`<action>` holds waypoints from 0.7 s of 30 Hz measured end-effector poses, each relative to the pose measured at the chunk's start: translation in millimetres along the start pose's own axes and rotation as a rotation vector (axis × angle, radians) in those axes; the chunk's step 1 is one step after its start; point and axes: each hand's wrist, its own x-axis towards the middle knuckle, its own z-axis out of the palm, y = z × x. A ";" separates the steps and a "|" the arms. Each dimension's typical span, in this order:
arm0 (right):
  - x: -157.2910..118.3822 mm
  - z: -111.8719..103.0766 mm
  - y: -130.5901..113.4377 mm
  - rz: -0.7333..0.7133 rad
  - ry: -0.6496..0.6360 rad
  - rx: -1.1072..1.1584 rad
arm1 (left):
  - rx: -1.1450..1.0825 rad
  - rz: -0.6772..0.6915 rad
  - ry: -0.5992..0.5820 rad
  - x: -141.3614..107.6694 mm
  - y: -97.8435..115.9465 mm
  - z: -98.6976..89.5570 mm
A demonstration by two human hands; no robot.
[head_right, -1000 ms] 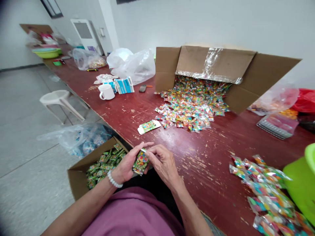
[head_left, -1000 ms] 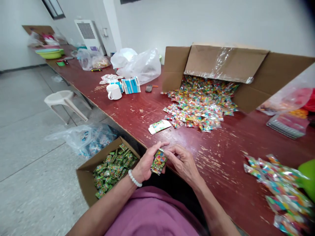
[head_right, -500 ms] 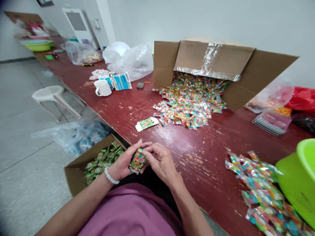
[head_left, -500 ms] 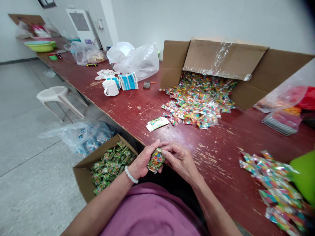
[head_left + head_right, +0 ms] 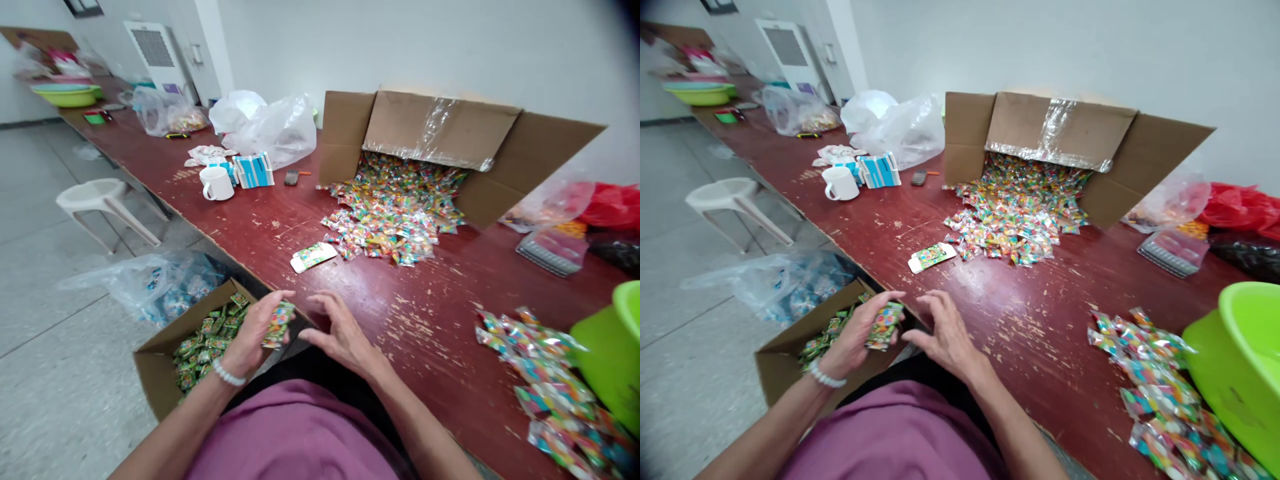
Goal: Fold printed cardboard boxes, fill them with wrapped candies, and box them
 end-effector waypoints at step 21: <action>111.6 -1.5 88.9 0.309 0.233 -0.324 | 1.518 0.571 0.122 135.8 30.6 21.7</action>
